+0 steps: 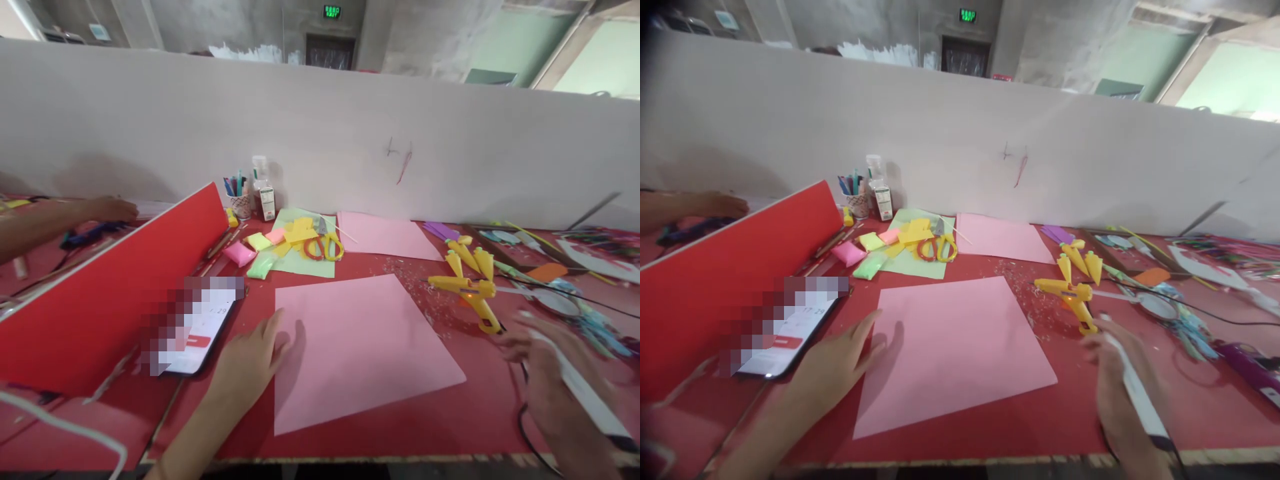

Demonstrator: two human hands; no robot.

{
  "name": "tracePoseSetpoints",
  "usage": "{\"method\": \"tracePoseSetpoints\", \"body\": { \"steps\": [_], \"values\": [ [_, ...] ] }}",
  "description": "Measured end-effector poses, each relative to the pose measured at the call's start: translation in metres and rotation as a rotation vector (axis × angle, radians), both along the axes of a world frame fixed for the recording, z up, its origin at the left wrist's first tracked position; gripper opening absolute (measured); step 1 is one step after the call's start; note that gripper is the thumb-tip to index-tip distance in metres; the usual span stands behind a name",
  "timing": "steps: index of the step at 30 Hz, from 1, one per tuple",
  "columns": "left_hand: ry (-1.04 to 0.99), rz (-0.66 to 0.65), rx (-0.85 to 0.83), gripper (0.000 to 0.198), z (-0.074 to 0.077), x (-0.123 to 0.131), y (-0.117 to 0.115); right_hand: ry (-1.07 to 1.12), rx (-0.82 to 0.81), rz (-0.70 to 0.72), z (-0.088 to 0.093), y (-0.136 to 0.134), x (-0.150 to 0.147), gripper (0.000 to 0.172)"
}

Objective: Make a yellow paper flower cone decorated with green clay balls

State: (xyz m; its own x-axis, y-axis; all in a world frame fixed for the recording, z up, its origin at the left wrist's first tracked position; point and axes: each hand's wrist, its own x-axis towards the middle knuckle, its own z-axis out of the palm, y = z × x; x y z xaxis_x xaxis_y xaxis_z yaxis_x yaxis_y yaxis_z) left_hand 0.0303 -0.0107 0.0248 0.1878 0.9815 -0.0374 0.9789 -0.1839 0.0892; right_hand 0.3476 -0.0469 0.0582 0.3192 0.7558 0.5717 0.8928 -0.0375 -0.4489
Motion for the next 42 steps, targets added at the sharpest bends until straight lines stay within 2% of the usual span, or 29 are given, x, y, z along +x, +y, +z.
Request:
{"method": "tracePoseSetpoints", "body": {
  "steps": [1, 3, 5, 7, 11, 13, 15, 17, 21, 28, 36, 42],
  "values": [
    [-0.01, -0.002, 0.026, 0.04, -0.004, -0.002, 0.0, 0.096, 0.065, 0.073, 0.002, 0.004, -0.012, 0.027],
    [-0.021, -0.025, 0.066, 0.043, -0.009, -0.005, 0.0, 0.105, 0.06, 0.282, 0.005, 0.016, -0.036, 0.025],
    [-0.032, -0.043, 0.078, 0.044, -0.011, -0.005, -0.001, 0.155, -0.07, 0.49, 0.008, 0.032, -0.059, 0.025],
    [-0.034, -0.052, 0.046, 0.045, -0.011, -0.005, -0.002, 0.267, -0.28, 0.647, 0.007, 0.05, -0.078, 0.024],
    [-0.017, -0.032, -0.059, 0.047, -0.006, -0.003, 0.001, 0.585, -0.533, 0.929, -0.013, 0.086, -0.107, 0.028],
    [-0.023, -0.029, -0.073, 0.045, -0.006, -0.003, 0.003, 0.81, -0.584, 1.035, -0.028, 0.102, -0.116, 0.035],
    [-0.04, -0.036, -0.061, 0.043, -0.007, -0.004, 0.004, 0.922, -0.629, 1.049, -0.042, 0.112, -0.123, 0.037],
    [-0.067, -0.052, -0.032, 0.042, -0.01, -0.006, 0.004, 0.961, -0.642, 1.053, -0.049, 0.117, -0.126, 0.029],
    [-0.098, -0.071, 0.004, 0.042, -0.015, -0.01, 0.004, 0.948, -0.736, 1.051, -0.048, 0.116, -0.123, 0.009],
    [-0.076, -0.048, -0.016, 0.04, -0.019, -0.011, 0.004, 0.879, -0.962, 1.072, -0.038, 0.118, -0.119, 0.024],
    [-0.045, -0.049, -0.003, 0.038, -0.018, -0.011, 0.003, 0.814, -1.16, 1.162, -0.032, 0.118, -0.118, 0.024],
    [-0.057, -0.036, -0.005, 0.036, -0.017, -0.01, 0.005, 0.519, -1.357, 1.356, -0.028, 0.121, -0.114, 0.021]
  ]
}}
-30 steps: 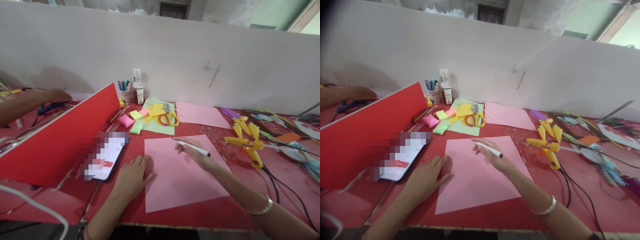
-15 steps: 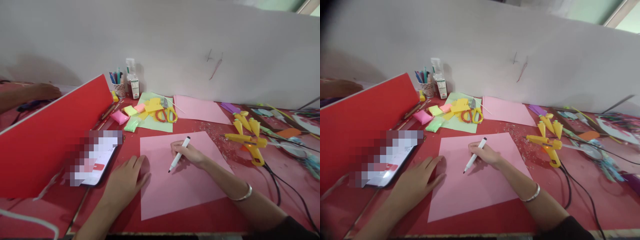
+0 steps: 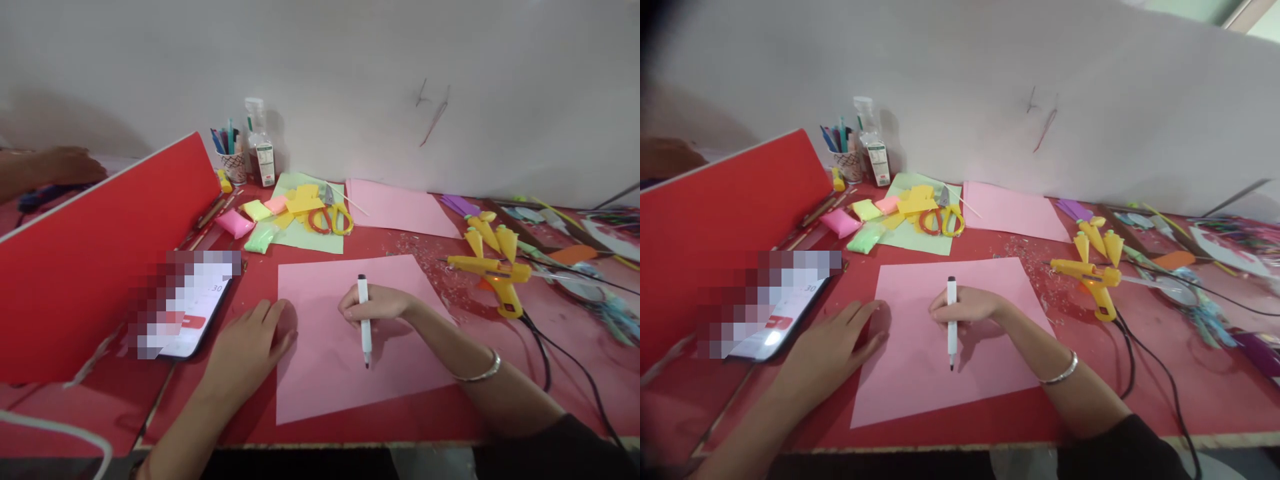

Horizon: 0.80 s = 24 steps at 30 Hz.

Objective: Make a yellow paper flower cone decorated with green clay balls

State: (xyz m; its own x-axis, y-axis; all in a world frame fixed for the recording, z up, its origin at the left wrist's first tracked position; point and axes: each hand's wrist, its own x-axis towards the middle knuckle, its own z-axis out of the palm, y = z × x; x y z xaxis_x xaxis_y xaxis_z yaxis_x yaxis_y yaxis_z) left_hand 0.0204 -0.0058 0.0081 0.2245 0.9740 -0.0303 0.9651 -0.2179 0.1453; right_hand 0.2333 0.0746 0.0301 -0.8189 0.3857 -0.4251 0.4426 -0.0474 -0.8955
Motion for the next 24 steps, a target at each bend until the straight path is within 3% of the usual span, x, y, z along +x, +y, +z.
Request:
{"method": "tracePoseSetpoints", "body": {
  "steps": [5, 24],
  "values": [
    [-0.009, -0.002, 0.013, 0.037, -0.0003, -0.0006, -0.0013, -0.026, 0.089, 0.053, 0.0003, 0.0014, -0.0007, 0.022],
    [0.03, 0.002, 0.014, 0.034, 0.004, 0.0012, -0.0022, -0.021, 0.107, 0.187, 0.0004, -0.001, -0.0095, 0.023]
  ]
}}
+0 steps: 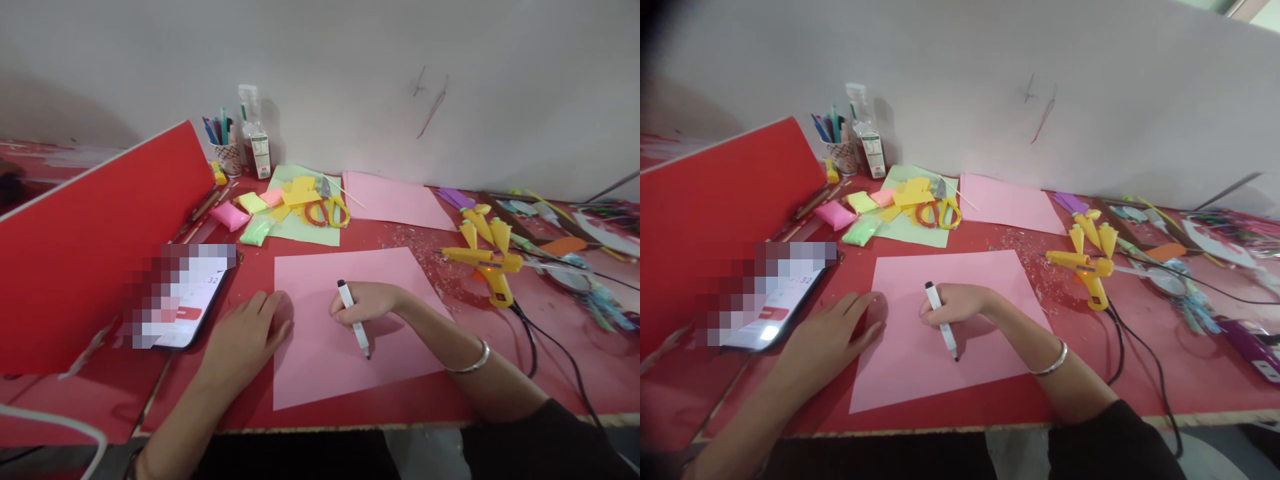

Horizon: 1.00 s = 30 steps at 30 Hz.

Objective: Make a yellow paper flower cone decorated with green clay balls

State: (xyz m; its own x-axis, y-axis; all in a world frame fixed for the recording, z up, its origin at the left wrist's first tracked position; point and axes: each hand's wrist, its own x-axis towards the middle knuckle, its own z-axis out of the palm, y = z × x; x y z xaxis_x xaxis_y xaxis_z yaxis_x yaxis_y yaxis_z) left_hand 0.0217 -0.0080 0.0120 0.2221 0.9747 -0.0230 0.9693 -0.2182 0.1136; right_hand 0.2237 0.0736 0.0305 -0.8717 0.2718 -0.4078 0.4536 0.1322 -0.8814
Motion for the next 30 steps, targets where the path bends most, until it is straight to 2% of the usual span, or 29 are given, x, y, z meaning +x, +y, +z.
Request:
{"method": "tracePoseSetpoints", "body": {
  "steps": [11, 18, 30],
  "values": [
    [0.012, -0.034, 0.093, 0.032, -0.0047, -0.0009, -0.0018, 0.022, 0.022, 0.041, -0.0011, 0.0007, -0.0014, 0.023],
    [0.013, -0.035, 0.086, 0.032, -0.0032, -0.0017, -0.0019, 0.045, -0.036, 0.052, -0.0008, 0.0001, -0.0005, 0.026],
    [0.011, -0.032, 0.055, 0.033, -0.0034, -0.001, -0.0002, 0.104, -0.153, -0.018, -0.0077, 0.001, 0.0033, 0.019]
  ]
}}
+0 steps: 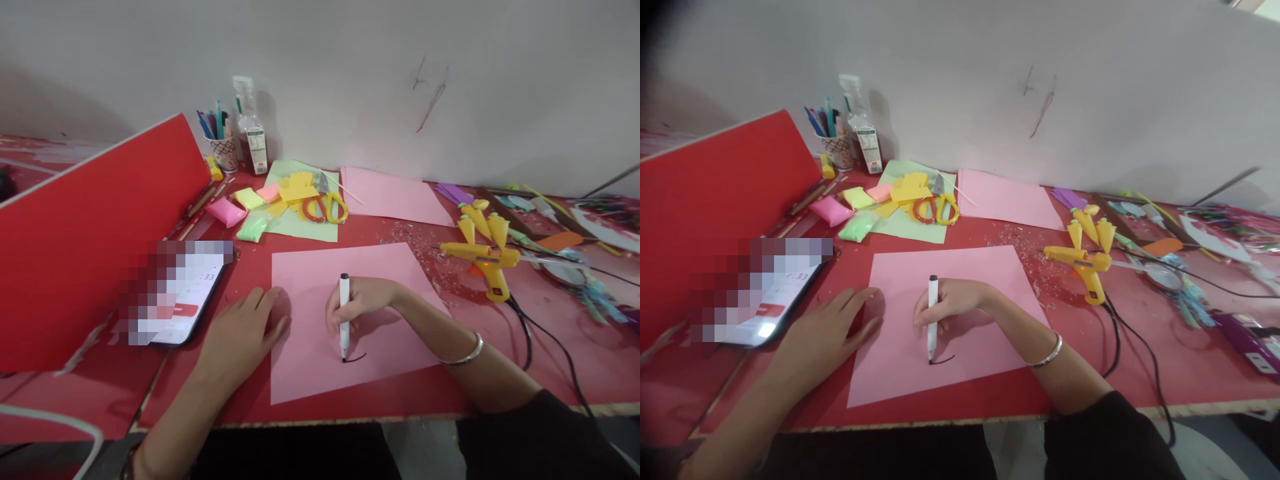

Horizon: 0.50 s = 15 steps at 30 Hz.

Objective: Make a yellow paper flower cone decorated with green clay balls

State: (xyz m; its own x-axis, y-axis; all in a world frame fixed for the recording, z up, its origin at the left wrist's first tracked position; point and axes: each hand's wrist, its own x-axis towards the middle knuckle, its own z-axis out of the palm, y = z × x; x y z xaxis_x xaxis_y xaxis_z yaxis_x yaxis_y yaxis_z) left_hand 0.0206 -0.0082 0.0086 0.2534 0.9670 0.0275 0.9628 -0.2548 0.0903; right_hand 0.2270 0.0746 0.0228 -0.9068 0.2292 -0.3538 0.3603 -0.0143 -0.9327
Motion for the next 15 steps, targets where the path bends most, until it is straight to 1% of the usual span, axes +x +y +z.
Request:
{"method": "tracePoseSetpoints", "body": {
  "steps": [3, 7, 9, 10, 12, 13, 15],
  "values": [
    [-0.002, 0.004, 0.002, 0.034, 0.001, -0.001, -0.001, 0.06, 0.005, -0.074, -0.004, -0.002, -0.001, 0.018],
    [-0.005, 0.001, 0.018, 0.033, 0.0, -0.001, -0.001, 0.244, 0.071, -0.337, -0.01, -0.004, -0.002, 0.014],
    [-0.001, 0.001, 0.033, 0.032, 0.0, -0.001, -0.001, 0.322, 0.047, -0.474, -0.011, -0.005, -0.001, 0.02],
    [0.003, 0.004, 0.037, 0.031, -0.001, -0.001, 0.0, 0.344, 0.017, -0.516, -0.011, -0.005, 0.0, 0.026],
    [0.012, 0.012, 0.037, 0.031, -0.001, -0.001, 0.0, 0.333, -0.038, -0.53, -0.01, -0.004, 0.002, 0.038],
    [0.016, 0.014, 0.033, 0.031, -0.001, -0.001, 0.0, 0.297, -0.049, -0.493, -0.009, -0.004, 0.003, 0.042],
    [0.024, 0.015, 0.025, 0.031, -0.001, -0.002, -0.001, 0.194, -0.021, -0.374, -0.007, -0.004, 0.004, 0.043]
  ]
}}
